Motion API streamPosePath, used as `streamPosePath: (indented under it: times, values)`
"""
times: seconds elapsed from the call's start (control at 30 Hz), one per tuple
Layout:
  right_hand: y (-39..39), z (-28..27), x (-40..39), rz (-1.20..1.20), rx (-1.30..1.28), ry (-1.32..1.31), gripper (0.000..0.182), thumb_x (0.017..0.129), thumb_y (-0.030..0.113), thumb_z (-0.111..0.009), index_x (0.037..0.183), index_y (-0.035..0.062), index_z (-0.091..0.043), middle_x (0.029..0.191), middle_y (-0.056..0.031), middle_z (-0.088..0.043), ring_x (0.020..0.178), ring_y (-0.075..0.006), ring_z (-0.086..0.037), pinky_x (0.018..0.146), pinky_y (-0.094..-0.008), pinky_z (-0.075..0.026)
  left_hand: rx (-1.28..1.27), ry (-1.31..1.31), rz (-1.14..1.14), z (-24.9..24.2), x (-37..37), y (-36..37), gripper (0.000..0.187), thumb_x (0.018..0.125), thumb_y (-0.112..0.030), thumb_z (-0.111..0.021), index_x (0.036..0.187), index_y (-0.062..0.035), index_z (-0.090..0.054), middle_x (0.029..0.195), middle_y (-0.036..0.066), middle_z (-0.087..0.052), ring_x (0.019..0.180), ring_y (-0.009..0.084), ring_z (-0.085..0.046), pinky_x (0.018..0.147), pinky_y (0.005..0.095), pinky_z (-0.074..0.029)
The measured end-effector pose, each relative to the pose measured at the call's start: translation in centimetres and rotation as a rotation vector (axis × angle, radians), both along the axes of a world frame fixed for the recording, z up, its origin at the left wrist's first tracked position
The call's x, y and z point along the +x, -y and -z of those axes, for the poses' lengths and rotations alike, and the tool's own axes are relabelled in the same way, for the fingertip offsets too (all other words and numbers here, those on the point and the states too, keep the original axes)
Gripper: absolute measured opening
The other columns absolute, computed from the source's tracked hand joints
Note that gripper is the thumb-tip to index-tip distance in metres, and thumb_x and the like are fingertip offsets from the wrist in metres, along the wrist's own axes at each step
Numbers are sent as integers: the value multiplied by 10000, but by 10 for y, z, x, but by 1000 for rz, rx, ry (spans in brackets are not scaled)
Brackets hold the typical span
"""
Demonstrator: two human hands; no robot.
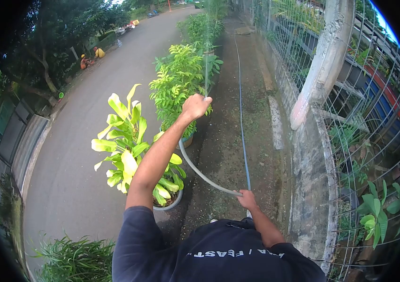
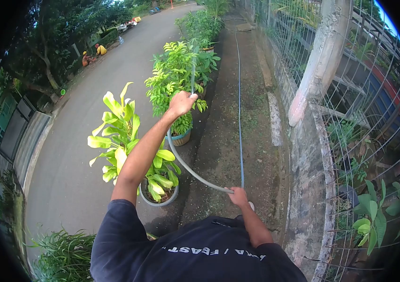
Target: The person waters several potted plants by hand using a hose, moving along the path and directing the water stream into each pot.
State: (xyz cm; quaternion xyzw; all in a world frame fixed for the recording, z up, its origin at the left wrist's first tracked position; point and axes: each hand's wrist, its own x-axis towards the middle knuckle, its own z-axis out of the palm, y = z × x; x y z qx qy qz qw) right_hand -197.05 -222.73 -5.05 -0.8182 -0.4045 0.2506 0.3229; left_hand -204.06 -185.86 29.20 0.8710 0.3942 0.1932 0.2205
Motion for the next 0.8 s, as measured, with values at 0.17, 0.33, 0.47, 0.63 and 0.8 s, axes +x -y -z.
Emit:
streamPosePath:
  times: [0.17,0.33,0.47,0.63,0.8]
  values:
    - [-6,3,0,34,9,-21,563,940,512,-668,697,7,-620,652,-231,-594,642,-438,-568,626,-490,-460,-12,2,4,0,3,2,506,899,-441,-590,858,43,-731,870,272,-713,892,435,-701,823,502,-528]
    - [-29,-17,3,81,147,20,583,932,505,-696,659,5,-572,618,-211,-565,585,-402,-513,586,-477,-437,27,5,1,0,3,1,501,885,-437,-587,835,41,-729,847,269,-710,869,436,-701,814,504,-526]
    - [-67,-36,17,95,282,67,583,927,463,-731,632,8,-517,579,-183,-510,536,-309,-457,545,-440,-401,42,-2,15,-7,-1,7,504,879,-437,-583,827,44,-725,836,268,-709,859,433,-700,807,504,-526]
    - [-109,-88,26,150,541,23,561,915,423,-772,639,54,-451,556,-35,-466,585,-114,-392,518,-361,-346,35,38,19,-9,-3,11,499,883,-435,-574,816,35,-731,817,260,-713,847,429,-703,813,497,-532]
    - [-144,-134,23,207,724,-66,513,871,423,-818,720,63,-485,585,1,-469,574,-103,-412,521,-332,-364,0,42,33,-12,-4,16,503,898,-442,-566,840,26,-739,833,259,-718,871,424,-708,828,500,-532]
